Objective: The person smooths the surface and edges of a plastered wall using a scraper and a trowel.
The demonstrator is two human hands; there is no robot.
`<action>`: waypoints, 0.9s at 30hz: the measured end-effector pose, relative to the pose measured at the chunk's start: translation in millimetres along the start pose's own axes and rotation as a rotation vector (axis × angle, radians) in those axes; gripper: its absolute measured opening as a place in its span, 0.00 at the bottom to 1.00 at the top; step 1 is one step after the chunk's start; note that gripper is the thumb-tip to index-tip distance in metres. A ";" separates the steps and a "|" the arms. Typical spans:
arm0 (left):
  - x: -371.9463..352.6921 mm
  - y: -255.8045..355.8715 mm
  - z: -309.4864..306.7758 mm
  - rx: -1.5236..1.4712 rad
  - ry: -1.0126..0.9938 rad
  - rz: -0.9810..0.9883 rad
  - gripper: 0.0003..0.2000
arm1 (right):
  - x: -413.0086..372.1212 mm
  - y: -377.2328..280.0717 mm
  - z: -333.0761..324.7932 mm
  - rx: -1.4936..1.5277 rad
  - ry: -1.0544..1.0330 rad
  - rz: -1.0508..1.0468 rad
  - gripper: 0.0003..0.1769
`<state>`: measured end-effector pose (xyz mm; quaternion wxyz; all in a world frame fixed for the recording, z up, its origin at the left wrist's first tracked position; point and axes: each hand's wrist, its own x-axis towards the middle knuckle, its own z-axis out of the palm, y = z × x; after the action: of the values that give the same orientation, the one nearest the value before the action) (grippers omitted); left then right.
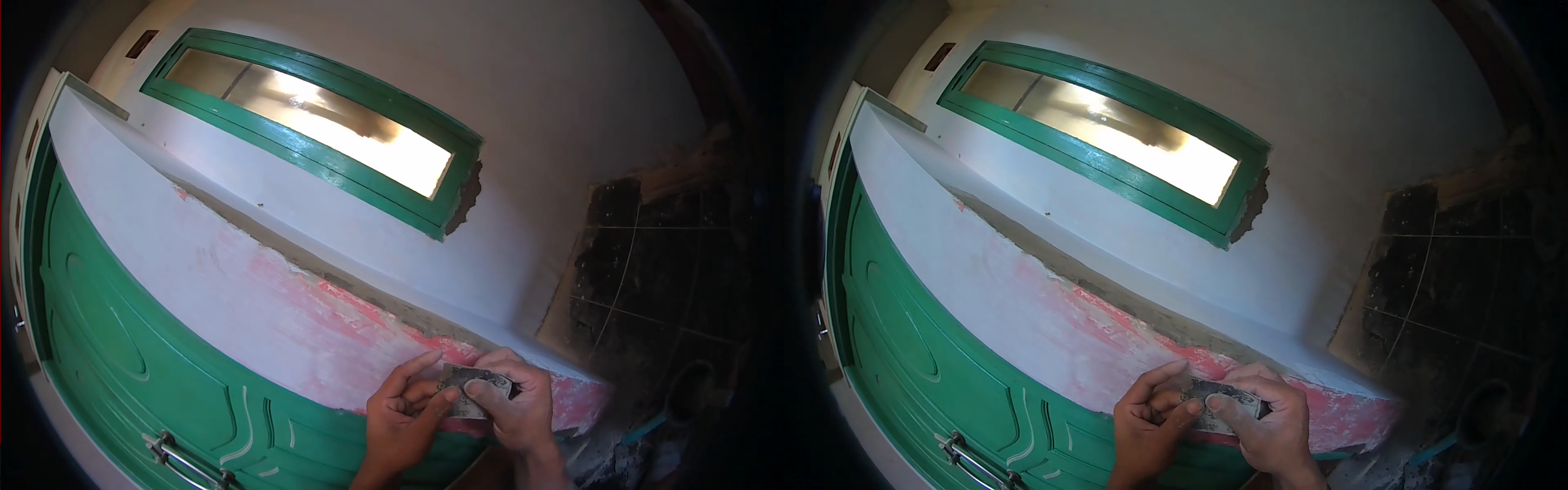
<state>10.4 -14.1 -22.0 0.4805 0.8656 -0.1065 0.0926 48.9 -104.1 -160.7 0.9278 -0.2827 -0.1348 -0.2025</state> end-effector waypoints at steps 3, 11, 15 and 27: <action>-3.0 -20.3 -16.5 0.102 -0.041 0.007 0.18 | 0.6 -1.9 8.1 0.092 0.039 -0.028 0.11; -6.6 -32.9 -21.1 -0.131 -0.119 -0.179 0.11 | -7.7 7.3 -2.4 0.588 -0.063 0.224 0.14; -6.3 -10.9 -21.3 0.365 -0.126 -0.144 0.14 | -5.5 0.9 1.4 0.676 -0.135 0.162 0.17; -23.9 5.2 -32.2 0.765 0.187 0.422 0.15 | 12.1 -4.9 6.4 0.100 0.266 -0.120 0.16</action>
<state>-15.8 13.0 -7.3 0.1039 0.9283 -0.1950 0.2990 56.5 -107.7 -148.9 0.9367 -0.1980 -0.0373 -0.2863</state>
